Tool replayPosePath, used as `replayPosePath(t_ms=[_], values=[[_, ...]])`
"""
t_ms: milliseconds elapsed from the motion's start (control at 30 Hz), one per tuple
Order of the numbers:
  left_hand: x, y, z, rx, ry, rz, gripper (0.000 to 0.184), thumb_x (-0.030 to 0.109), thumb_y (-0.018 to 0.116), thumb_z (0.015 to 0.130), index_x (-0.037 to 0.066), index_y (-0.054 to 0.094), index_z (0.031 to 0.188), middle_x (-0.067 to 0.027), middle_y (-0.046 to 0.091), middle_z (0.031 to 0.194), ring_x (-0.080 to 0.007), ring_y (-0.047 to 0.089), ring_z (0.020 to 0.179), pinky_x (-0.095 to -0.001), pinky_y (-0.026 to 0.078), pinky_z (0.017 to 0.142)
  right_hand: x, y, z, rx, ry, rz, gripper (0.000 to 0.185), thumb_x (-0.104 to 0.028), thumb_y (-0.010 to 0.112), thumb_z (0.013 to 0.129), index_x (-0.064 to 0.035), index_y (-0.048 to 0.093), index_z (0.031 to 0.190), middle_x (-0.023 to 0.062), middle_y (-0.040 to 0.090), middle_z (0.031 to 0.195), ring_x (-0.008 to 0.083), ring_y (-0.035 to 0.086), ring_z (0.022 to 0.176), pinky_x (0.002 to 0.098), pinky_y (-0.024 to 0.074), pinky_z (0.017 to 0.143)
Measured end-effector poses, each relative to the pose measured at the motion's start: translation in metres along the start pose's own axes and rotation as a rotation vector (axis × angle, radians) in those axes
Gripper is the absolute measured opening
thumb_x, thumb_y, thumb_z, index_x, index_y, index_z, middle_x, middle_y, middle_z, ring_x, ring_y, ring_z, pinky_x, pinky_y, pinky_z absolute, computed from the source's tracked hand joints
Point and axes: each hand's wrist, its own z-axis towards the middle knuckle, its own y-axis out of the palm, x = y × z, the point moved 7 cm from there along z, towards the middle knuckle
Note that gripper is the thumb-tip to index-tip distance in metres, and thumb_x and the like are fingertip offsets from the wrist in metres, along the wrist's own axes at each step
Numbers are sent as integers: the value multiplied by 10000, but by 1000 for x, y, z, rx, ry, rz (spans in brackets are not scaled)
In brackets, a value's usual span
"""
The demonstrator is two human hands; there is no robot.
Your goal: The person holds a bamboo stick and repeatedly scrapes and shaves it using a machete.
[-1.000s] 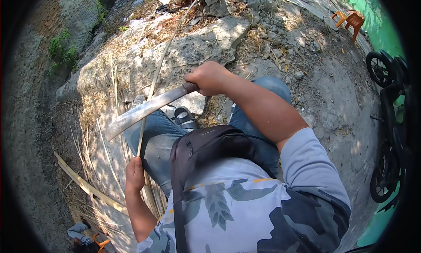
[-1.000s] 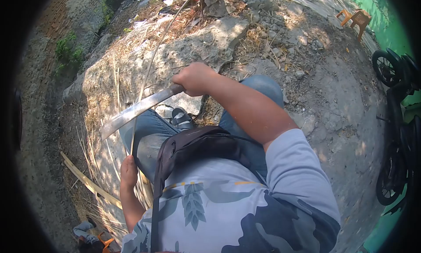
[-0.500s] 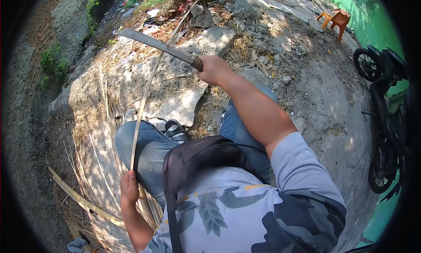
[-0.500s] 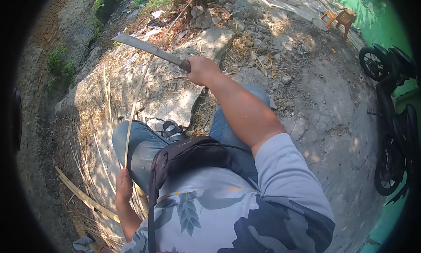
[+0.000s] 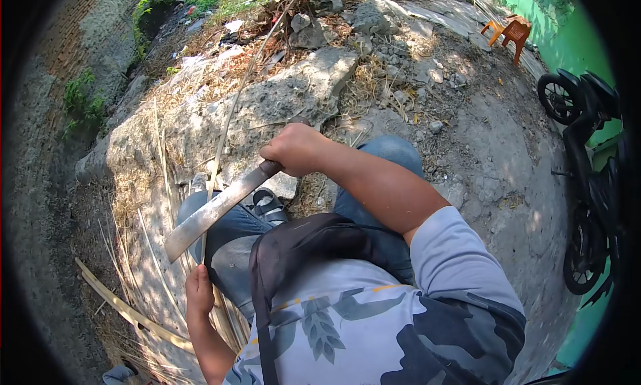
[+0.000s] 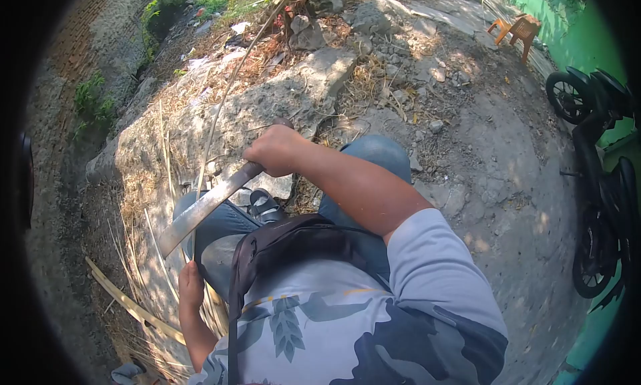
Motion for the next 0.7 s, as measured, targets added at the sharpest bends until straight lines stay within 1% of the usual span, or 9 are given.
replayPosePath(t_ms=[100,133,267,367,567,667,700], values=[[-1,2,-2,-19,-20,-53,566,553,423,1106,105,512,770,65,427,630,-56,377,562,-267,284,521,21,-7,-5,-46,123,-47,209,-133,713,763,-158,707,970,91,741,874,323,741,890,462,568,777],[-2,1,-2,-11,-20,-50,571,555,415,1107,107,506,765,65,422,630,-57,375,563,-269,283,523,33,-7,-6,-39,172,-17,220,-144,715,767,-159,707,987,92,748,910,324,738,914,467,570,794],[5,4,-2,7,-33,-31,583,561,390,1111,113,480,749,64,405,634,-60,367,567,-272,279,527,59,-9,-13,-21,372,23,236,-167,716,781,-161,706,1016,110,752,960,330,732,951,483,576,825],[6,3,-2,5,-61,-36,581,557,372,1116,118,464,746,62,397,640,-64,367,569,-276,280,528,61,-10,-15,-24,438,47,232,-176,713,787,-169,707,1018,111,752,970,331,732,964,491,576,836],[5,3,-3,-18,-96,-40,571,539,354,1125,116,465,757,53,399,641,-74,370,567,-283,295,528,49,-1,-13,-12,347,98,226,-188,723,785,-166,702,1009,107,750,952,336,733,964,492,576,829],[3,1,-2,-5,-62,-23,578,540,378,1119,98,493,764,58,411,626,-68,381,566,-277,294,525,31,0,-8,13,233,78,221,-186,730,783,-151,702,1000,110,746,913,336,738,930,485,577,800],[2,0,-1,3,-46,-19,583,542,391,1116,90,506,766,62,415,618,-64,385,566,-273,291,523,24,2,-7,5,191,53,213,-183,736,777,-150,690,983,106,736,890,337,735,898,484,575,774]])
